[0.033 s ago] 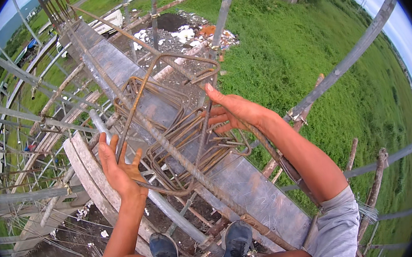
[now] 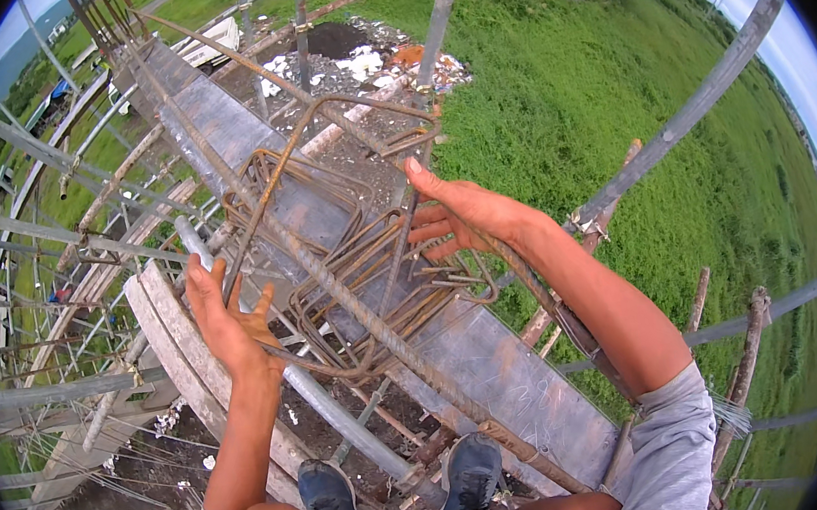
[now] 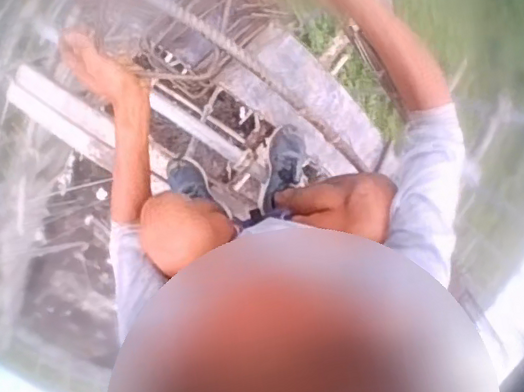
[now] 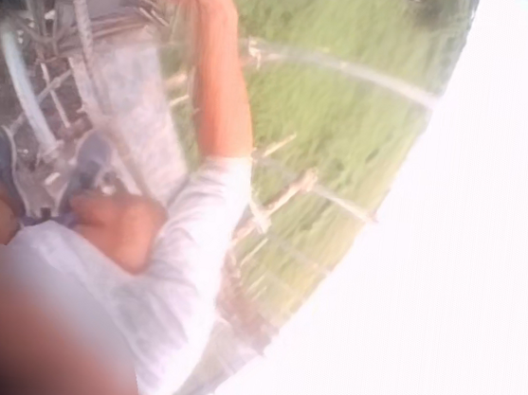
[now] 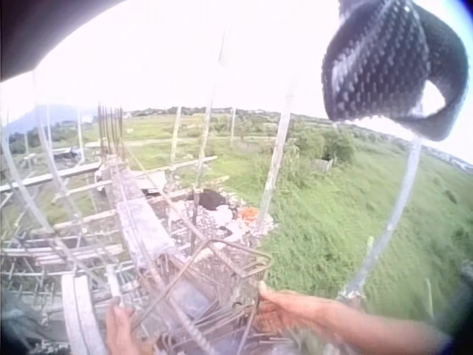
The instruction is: The person assembles a rebar cage on a scaffold by bending and tying steel bars into a rectangular frame. They repeatedly pick up bars, bend them into shape, and secure them to the existing structure using wire ties.
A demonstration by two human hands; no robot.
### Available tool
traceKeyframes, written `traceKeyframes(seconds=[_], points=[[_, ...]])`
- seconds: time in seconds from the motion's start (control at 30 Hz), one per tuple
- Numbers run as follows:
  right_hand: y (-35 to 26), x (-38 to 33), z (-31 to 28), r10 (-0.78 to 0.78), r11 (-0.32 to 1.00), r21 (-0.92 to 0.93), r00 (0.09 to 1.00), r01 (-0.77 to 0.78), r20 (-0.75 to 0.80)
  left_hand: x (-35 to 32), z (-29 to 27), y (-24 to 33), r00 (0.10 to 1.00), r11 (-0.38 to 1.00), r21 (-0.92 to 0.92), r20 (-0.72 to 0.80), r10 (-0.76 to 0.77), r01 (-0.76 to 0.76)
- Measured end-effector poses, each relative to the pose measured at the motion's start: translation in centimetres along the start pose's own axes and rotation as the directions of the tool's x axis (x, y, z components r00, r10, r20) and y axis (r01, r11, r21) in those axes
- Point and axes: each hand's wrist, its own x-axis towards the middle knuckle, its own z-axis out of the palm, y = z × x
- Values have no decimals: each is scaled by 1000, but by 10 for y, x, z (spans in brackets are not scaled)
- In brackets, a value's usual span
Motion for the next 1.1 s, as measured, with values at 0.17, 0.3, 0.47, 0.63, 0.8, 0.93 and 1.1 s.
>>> traceKeyframes(seconds=[0.17, 0.3, 0.47, 0.63, 0.8, 0.93, 1.1], points=[[8, 12, -4, -11, 989, 146, 977, -20, 214, 108, -22, -11, 999, 976, 217, -48, 15, -4], [8, 7, 2, -21, 969, 243, 998, 34, -59, 99, -23, 9, 976, 939, 274, 118, 181, -207], [11, -8, 0, -103, 981, 126, 948, 146, -301, 4, -60, 79, 952, 991, 12, -276, 133, -135], [-15, 42, -21, -152, 909, 283, 876, 306, -458, 26, 48, 27, 999, 994, 110, -19, 28, -26], [-13, 97, -50, -217, 858, 279, 798, 431, -562, 49, 69, -45, 999, 999, 17, 29, -46, 45], [27, 118, -49, -93, 885, 393, 922, 249, -375, 46, 20, -36, 889, 909, -103, 277, -364, 404], [64, 130, -39, 34, 995, 98, 999, -30, -31, 64, 41, 27, 942, 920, 297, 290, 170, -257]])
